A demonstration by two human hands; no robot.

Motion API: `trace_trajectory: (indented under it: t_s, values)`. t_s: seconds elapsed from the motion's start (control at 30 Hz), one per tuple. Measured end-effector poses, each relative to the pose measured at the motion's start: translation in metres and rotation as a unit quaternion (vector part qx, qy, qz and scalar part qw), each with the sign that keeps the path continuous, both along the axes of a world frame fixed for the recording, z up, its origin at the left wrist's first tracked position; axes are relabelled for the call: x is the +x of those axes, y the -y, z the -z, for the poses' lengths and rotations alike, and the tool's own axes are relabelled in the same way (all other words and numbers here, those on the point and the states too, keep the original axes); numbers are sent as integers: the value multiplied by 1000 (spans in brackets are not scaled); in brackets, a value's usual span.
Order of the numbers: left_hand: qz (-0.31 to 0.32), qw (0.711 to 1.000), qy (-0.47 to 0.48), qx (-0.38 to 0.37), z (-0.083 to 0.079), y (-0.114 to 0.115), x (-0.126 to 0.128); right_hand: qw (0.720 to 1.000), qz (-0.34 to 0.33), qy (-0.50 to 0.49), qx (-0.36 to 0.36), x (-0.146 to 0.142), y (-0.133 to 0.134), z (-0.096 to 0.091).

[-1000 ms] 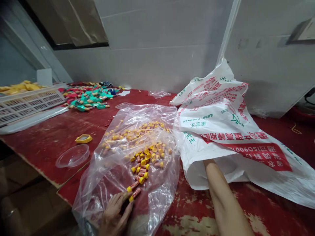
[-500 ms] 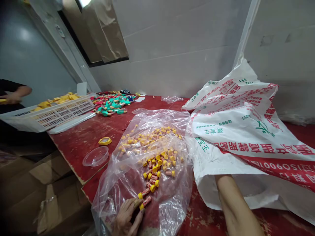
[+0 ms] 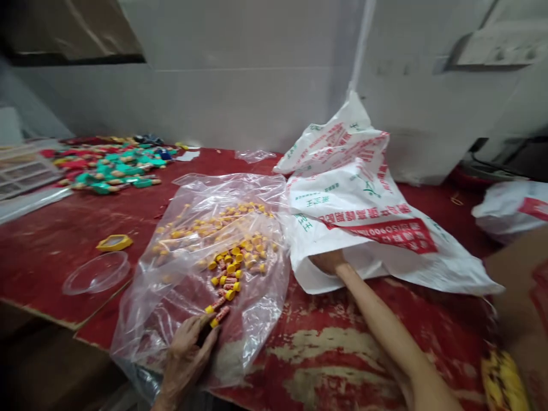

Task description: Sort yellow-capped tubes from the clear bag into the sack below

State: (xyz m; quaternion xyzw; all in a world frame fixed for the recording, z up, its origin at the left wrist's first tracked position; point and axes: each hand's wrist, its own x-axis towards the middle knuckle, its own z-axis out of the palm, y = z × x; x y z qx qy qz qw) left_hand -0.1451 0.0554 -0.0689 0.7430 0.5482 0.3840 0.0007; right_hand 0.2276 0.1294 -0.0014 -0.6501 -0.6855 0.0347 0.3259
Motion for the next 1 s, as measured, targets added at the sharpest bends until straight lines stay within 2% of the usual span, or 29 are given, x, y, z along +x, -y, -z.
trace_trajectory:
  t_s: [0.13,0.27,0.47,0.53,0.6,0.73,0.83,0.9,1.0]
  values:
    - [5,1000,-3,13,0,-3,1,990,-16,115,-81,29,-1,10]
    - [-4,1000,24,13,-9,-2,3,981,-14,169,-93,36,18,14]
    - [-18,998,63,23,-41,9,13,986,-24,148,-70,28,55,7]
    - [-11,992,125,-20,-53,20,27,988,-51,129,-69,20,77,8]
    - [25,970,216,-110,-62,33,48,989,-95,96,-63,9,104,11]
    - [118,891,350,-263,-66,59,100,982,-185,-9,-28,-17,157,12]
    - [160,836,418,-319,-58,75,130,976,-212,-30,-44,-32,182,7]
    - [165,798,465,-346,-54,82,142,972,-226,-38,-41,-39,189,6]
    - [136,774,496,-370,-52,90,150,973,-222,-60,-17,-45,191,11]
